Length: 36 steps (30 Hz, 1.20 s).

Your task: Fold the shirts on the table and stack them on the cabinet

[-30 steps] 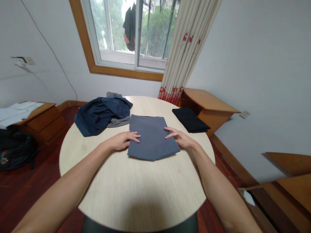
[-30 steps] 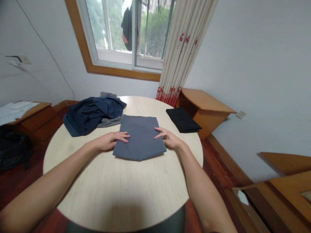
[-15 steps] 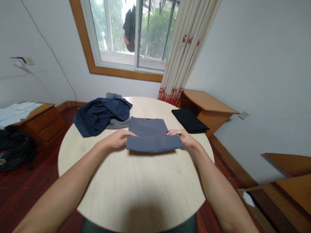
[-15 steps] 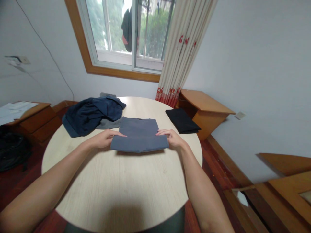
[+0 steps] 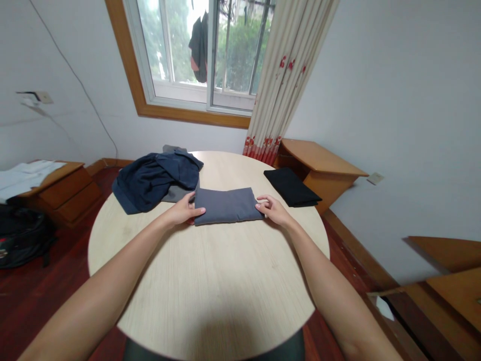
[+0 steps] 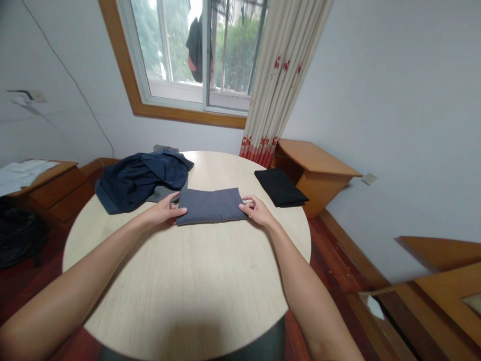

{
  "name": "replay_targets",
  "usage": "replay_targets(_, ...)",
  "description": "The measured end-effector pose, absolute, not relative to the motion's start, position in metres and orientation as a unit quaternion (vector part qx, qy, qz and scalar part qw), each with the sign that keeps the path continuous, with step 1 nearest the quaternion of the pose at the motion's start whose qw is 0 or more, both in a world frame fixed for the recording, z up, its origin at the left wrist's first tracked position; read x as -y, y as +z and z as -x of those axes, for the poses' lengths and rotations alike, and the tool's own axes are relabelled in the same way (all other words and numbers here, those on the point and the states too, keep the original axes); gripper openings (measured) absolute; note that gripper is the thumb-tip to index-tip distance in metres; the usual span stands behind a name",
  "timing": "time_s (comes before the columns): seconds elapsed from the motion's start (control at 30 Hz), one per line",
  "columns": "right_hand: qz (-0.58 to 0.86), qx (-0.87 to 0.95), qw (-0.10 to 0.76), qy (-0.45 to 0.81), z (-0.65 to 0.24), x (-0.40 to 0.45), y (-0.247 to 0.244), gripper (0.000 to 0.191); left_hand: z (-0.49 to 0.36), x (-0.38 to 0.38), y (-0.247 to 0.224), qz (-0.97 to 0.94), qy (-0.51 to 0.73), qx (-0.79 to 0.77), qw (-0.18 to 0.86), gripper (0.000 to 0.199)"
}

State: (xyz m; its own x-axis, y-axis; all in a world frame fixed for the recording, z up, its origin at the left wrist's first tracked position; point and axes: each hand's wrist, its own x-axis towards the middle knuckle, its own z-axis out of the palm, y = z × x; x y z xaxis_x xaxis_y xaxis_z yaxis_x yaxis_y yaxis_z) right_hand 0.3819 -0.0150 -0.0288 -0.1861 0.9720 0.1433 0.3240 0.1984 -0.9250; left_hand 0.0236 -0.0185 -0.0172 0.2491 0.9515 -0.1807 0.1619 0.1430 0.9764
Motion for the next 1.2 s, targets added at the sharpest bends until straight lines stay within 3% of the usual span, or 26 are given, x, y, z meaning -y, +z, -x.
replay_targets(0.1,0.475,0.671,0.388,0.416,-0.384,0.016,-0.028,0.055,-0.022,0.024,-0.015,-0.608,0.314,-0.488,0.542,0.125)
replay_targets(0.47,0.5,0.659,0.361,0.43,-0.396,0.014,-0.027,0.051,-0.016,0.022,-0.014,-0.677,0.248,-0.5,0.48,0.123)
replay_targets(0.67,0.471,0.683,0.245,0.502,-0.407,0.029,-0.007,0.053,-0.012,0.041,0.016,-0.7,0.092,-0.443,0.552,0.128)
replay_targets(0.77,0.488,0.682,0.262,0.478,-0.406,0.031,-0.004,0.052,-0.013,0.044,0.024,-0.696,0.068,-0.457,0.549,0.107)
replay_targets(0.87,0.508,0.668,0.318,0.442,-0.396,0.028,-0.009,0.053,-0.017,0.038,0.017,-0.722,0.169,-0.537,0.402,0.074)
replay_targets(1.0,0.501,0.641,0.36,0.456,-0.383,0.024,-0.018,0.051,-0.021,0.025,-0.004,-0.729,0.246,-0.588,0.247,0.062)
replay_targets(1.2,0.476,0.606,0.386,0.508,-0.376,0.023,-0.025,0.076,-0.02,0.015,-0.022,-0.733,0.244,-0.571,0.278,0.045)
